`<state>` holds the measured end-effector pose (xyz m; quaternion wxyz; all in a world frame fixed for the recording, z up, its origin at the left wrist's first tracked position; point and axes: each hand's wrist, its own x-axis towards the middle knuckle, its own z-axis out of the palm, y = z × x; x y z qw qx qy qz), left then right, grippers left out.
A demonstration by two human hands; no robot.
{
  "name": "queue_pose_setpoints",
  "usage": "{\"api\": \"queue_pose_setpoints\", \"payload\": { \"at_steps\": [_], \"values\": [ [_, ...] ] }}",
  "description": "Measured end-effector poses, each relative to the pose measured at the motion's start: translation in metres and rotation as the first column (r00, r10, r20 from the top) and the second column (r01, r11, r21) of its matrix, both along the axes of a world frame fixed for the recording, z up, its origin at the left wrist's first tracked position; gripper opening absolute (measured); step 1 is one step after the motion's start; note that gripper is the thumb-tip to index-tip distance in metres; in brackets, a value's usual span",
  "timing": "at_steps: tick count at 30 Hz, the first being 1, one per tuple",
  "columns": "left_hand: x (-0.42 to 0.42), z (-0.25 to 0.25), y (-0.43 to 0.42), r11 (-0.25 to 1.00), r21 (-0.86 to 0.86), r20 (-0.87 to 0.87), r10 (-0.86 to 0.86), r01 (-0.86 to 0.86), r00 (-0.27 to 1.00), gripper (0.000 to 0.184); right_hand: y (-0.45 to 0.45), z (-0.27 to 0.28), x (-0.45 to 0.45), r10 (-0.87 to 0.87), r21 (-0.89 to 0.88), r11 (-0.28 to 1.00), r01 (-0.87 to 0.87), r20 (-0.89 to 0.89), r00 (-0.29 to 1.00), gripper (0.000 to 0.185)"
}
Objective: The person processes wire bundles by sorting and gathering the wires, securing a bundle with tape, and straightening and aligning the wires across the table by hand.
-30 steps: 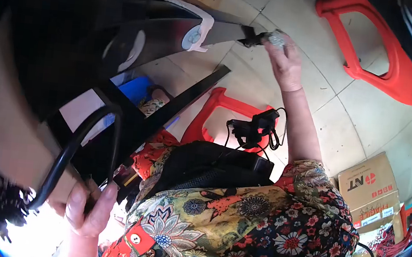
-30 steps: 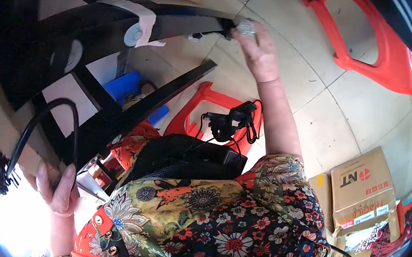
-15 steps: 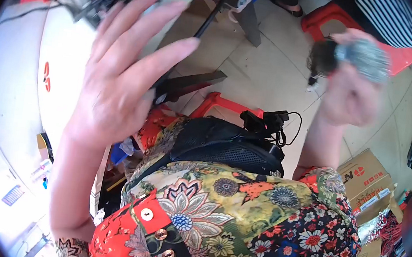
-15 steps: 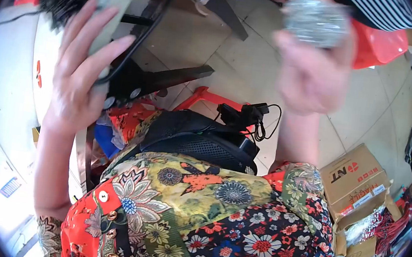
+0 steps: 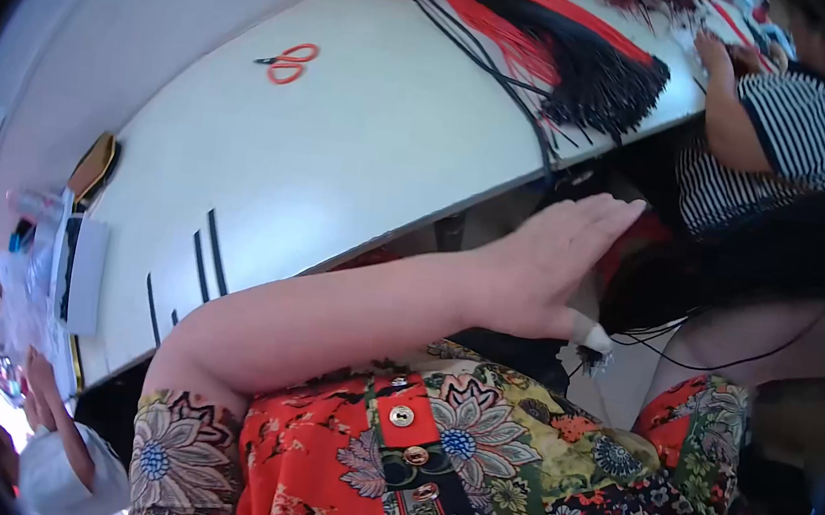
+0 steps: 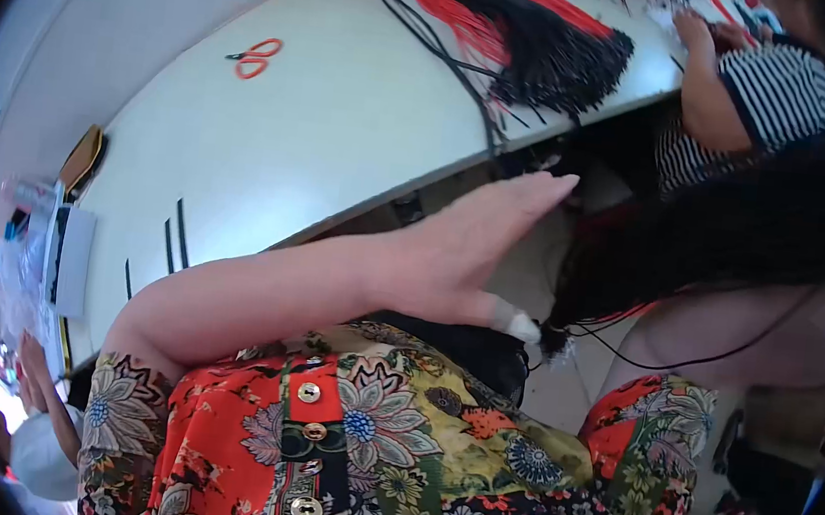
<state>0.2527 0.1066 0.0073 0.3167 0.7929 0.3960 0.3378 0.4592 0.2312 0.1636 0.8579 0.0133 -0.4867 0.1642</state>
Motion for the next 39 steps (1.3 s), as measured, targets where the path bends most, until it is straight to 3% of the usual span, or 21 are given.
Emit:
{"api": "queue_pose_setpoints", "payload": {
  "at_steps": [5, 7, 9, 11, 12, 13, 15, 16, 17, 20, 22, 24, 25, 26, 30, 31, 33, 34, 35, 37, 39],
  "values": [
    [-0.013, 0.019, -0.003, 0.937, -0.305, 0.282, 0.259, -0.170, 0.924, 0.103, 0.034, 0.083, -0.041, 0.116, 0.154, 0.983, -0.101, -0.091, 0.989, 0.006],
    [-0.032, 0.005, 0.008, 0.963, -0.135, 0.493, 0.270, -0.234, 0.827, 0.097, 0.044, 0.117, -0.068, 0.168, 0.199, 0.970, -0.143, -0.112, 0.980, 0.007],
    [-0.065, 0.040, -0.006, 0.927, -0.290, 0.541, 0.362, -0.236, 0.759, 0.093, 0.054, 0.149, -0.092, 0.231, 0.235, 0.952, -0.196, -0.129, 0.964, 0.008],
    [-0.107, 0.084, -0.039, 0.839, -0.212, 0.399, 0.542, -0.500, 0.740, 0.089, 0.064, 0.170, -0.115, 0.275, 0.240, 0.942, -0.236, -0.147, 0.950, 0.010],
    [-0.129, 0.104, -0.054, 0.769, -0.280, 0.358, 0.639, -0.575, 0.681, 0.087, 0.071, 0.168, -0.120, 0.302, 0.226, 0.937, -0.268, -0.134, 0.944, 0.011],
    [-0.095, 0.081, -0.062, 0.663, -0.291, 0.185, 0.746, -0.690, 0.639, 0.081, 0.104, 0.126, -0.089, 0.363, 0.193, 0.926, -0.326, -0.203, 0.910, 0.012],
    [-0.141, 0.089, -0.082, 0.547, -0.023, 0.029, 0.837, -0.837, 0.547, 0.068, 0.126, 0.094, -0.120, 0.446, 0.085, 0.895, -0.438, -0.169, 0.879, 0.014],
    [-0.166, 0.100, -0.097, 0.546, -0.029, -0.127, 0.829, -0.837, 0.545, 0.061, 0.128, 0.064, -0.137, 0.520, -0.024, 0.851, -0.525, -0.110, 0.847, 0.009],
    [-0.190, 0.101, -0.110, 0.533, -0.007, -0.120, 0.840, -0.846, 0.530, 0.054, 0.140, 0.029, -0.149, 0.590, -0.156, 0.787, -0.597, -0.094, 0.802, 0.010],
    [-0.224, 0.118, -0.145, 0.425, 0.042, -0.444, 0.819, -0.904, 0.364, 0.048, 0.179, -0.078, -0.186, 0.822, -0.464, 0.484, -0.742, -0.050, 0.568, 0.015],
    [-0.236, 0.107, -0.153, 0.370, 0.022, -0.603, 0.746, -0.929, 0.283, 0.045, 0.130, -0.129, -0.214, 0.834, -0.616, 0.313, -0.723, -0.187, 0.519, 0.019],
    [-0.242, 0.085, -0.160, 0.249, -0.026, -0.704, 0.683, -0.968, 0.195, 0.042, 0.172, -0.213, -0.227, 0.955, -0.754, 0.056, -0.654, -0.150, 0.255, 0.028],
    [-0.270, 0.057, -0.175, 0.416, 0.314, -0.766, 0.642, -0.854, 0.031, 0.040, 0.145, -0.219, -0.221, 0.917, -0.914, 0.063, -0.401, -0.106, 0.385, 0.030],
    [-0.276, 0.046, -0.180, 0.364, 0.365, -0.659, 0.751, -0.857, 0.039, 0.039, 0.140, -0.232, -0.215, 0.865, -0.950, 0.214, -0.227, 0.077, 0.496, 0.030],
    [-0.270, 0.042, -0.206, 0.063, 0.508, -0.158, 0.987, -0.859, -0.021, 0.034, 0.159, -0.229, -0.198, 0.648, -0.770, 0.632, -0.085, 0.466, 0.603, 0.024],
    [-0.266, 0.036, -0.208, 0.024, 0.375, -0.025, 1.000, -0.927, 0.016, 0.032, 0.143, -0.200, -0.201, 0.600, -0.702, 0.708, -0.078, 0.539, 0.590, 0.022],
    [-0.245, 0.010, -0.202, 0.010, 0.091, 0.257, 0.966, -0.996, 0.033, 0.028, 0.103, -0.165, -0.219, 0.643, -0.659, 0.745, -0.107, 0.666, 0.377, 0.019],
    [-0.214, 0.009, -0.189, 0.001, -0.082, 0.153, 0.988, -0.997, -0.011, 0.024, 0.087, -0.159, -0.231, 0.640, -0.629, 0.765, -0.138, 0.718, 0.275, 0.019],
    [-0.205, -0.008, -0.183, 0.233, -0.072, 0.130, 0.966, -0.970, 0.222, 0.021, 0.069, -0.154, -0.246, 0.623, -0.599, 0.781, -0.175, 0.764, 0.168, 0.018],
    [-0.182, -0.030, -0.166, 0.281, -0.152, -0.012, 0.958, -0.948, 0.286, 0.018, 0.018, -0.144, -0.277, 0.589, -0.543, 0.756, -0.366, 0.808, 0.019, 0.019],
    [-0.180, -0.046, -0.157, 0.352, -0.096, -0.046, 0.933, -0.931, 0.357, 0.015, -0.025, -0.140, -0.310, 0.403, -0.403, 0.808, -0.430, 0.910, -0.097, 0.022]
  ]
}}
